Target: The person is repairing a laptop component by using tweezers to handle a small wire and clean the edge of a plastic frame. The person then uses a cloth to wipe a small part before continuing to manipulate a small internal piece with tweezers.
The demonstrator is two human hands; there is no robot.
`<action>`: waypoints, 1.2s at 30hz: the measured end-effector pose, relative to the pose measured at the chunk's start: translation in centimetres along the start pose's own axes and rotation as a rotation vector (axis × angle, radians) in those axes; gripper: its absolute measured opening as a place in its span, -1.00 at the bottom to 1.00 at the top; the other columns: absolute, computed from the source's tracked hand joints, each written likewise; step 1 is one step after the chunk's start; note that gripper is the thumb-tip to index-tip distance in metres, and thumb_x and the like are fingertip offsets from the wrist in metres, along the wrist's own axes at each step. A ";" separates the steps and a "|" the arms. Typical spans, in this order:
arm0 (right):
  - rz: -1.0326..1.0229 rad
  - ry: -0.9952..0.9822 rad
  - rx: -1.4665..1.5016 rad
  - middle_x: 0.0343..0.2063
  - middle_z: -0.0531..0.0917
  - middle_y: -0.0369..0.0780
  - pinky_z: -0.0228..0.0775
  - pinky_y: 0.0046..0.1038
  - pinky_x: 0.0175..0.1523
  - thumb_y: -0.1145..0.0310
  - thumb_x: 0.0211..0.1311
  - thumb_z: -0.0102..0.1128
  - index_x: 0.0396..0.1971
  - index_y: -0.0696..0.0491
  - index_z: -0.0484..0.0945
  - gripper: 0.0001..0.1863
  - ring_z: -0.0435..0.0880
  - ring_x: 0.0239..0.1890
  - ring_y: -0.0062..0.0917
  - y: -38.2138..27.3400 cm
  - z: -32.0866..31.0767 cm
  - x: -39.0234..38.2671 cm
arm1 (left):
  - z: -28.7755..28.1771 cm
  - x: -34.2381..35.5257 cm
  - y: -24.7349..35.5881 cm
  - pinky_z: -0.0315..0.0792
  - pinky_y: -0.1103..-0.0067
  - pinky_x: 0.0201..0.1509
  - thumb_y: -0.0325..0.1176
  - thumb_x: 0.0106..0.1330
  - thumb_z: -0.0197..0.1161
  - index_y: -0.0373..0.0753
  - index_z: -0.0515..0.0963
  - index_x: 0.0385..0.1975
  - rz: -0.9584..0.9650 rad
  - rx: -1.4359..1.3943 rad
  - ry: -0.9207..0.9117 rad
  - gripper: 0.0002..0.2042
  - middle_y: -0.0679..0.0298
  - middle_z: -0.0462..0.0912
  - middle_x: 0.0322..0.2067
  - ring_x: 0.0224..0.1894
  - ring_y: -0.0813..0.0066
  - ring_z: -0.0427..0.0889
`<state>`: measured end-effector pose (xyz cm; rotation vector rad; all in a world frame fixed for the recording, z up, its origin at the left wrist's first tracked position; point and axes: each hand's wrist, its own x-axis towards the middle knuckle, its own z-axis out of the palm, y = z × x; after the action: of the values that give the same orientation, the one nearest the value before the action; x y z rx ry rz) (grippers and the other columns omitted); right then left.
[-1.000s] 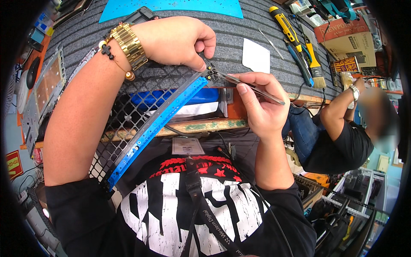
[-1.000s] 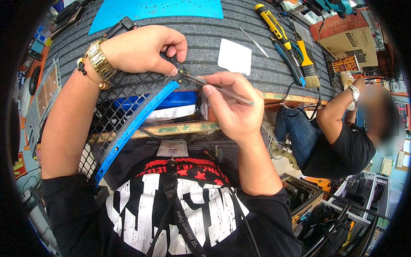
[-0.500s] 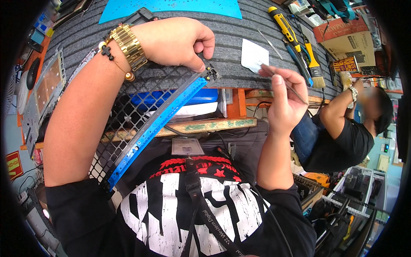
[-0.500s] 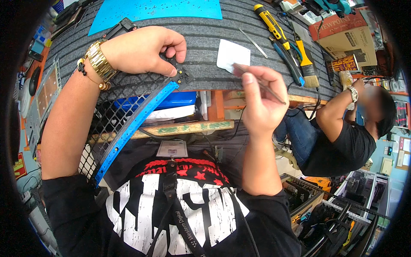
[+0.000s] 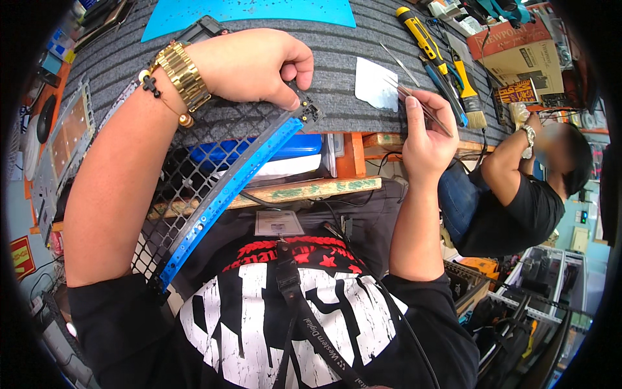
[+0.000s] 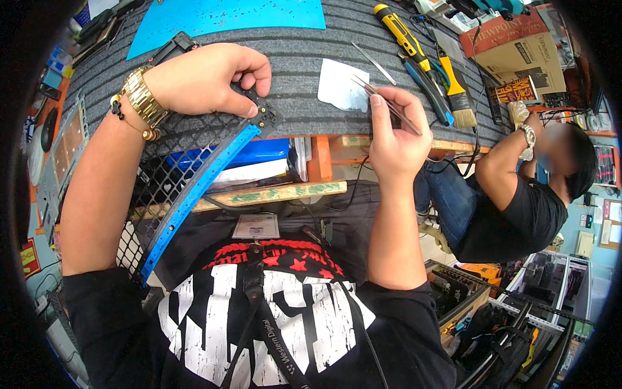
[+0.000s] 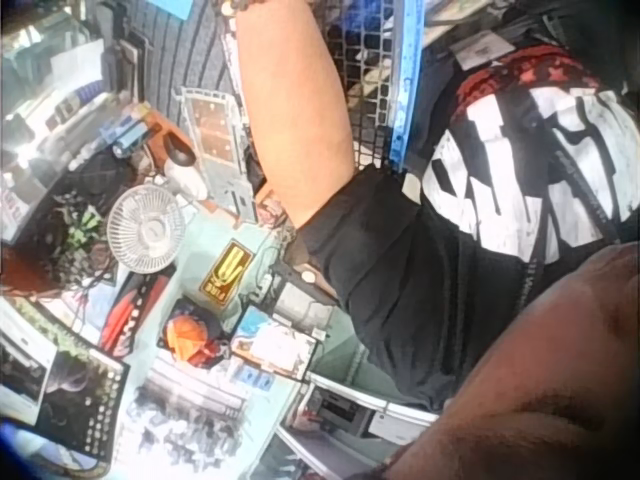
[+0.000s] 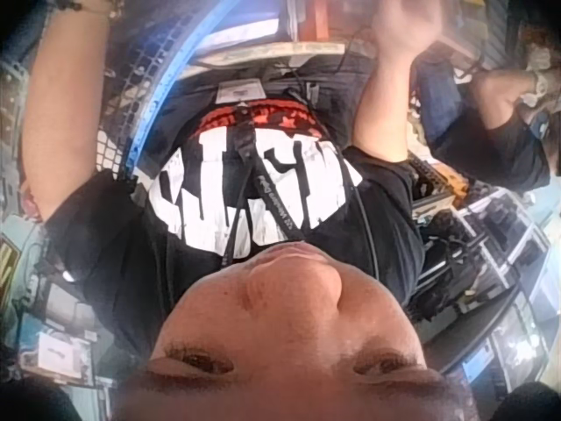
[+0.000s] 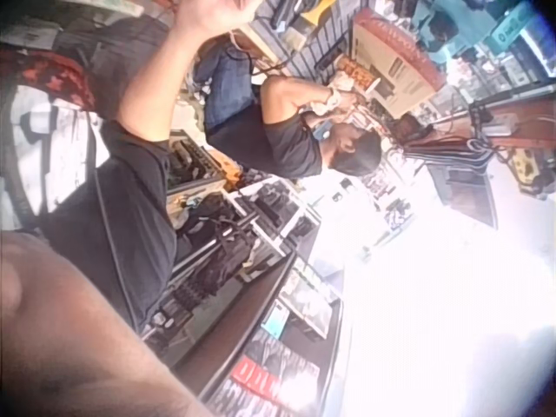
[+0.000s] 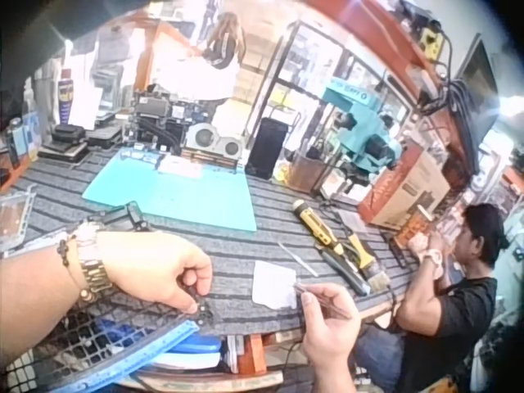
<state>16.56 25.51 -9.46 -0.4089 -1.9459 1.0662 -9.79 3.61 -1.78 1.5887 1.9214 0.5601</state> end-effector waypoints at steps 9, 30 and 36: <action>0.088 -0.024 0.049 -0.05 0.86 -0.13 0.65 -0.48 0.21 0.54 0.57 0.44 0.06 0.28 0.71 -0.80 0.83 0.02 -0.55 -0.1 -0.3 0.2 | 0.1 0.2 0.0 0.53 0.48 -0.02 -0.31 0.25 0.63 -0.23 0.71 -0.09 0.000 0.004 -0.003 -0.69 0.38 0.56 -0.28 -0.18 0.50 0.57; 0.161 -0.333 0.268 -0.06 0.88 -0.13 0.67 -0.52 0.10 0.69 0.51 0.40 0.06 0.31 0.71 -0.80 0.82 -0.04 -0.62 -7.0 3.8 -3.2 | 0.3 0.2 -0.7 0.52 0.45 -0.06 -0.28 0.26 0.64 -0.25 0.71 -0.12 0.044 -0.007 0.025 -0.69 0.35 0.57 -0.30 -0.20 0.45 0.58; 0.112 -0.336 0.269 -0.09 0.89 -0.13 0.68 -0.54 0.06 0.69 0.50 0.41 0.05 0.32 0.71 -0.80 0.83 -0.08 -0.62 -6.9 4.2 -3.1 | 0.3 0.1 -0.6 0.52 0.46 -0.07 -0.29 0.26 0.64 -0.25 0.71 -0.12 0.044 -0.017 0.027 -0.70 0.36 0.57 -0.31 -0.21 0.47 0.57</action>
<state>15.72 17.34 -6.65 -0.1993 -2.0463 1.5274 -10.05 3.62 -2.36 1.6239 1.9008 0.6170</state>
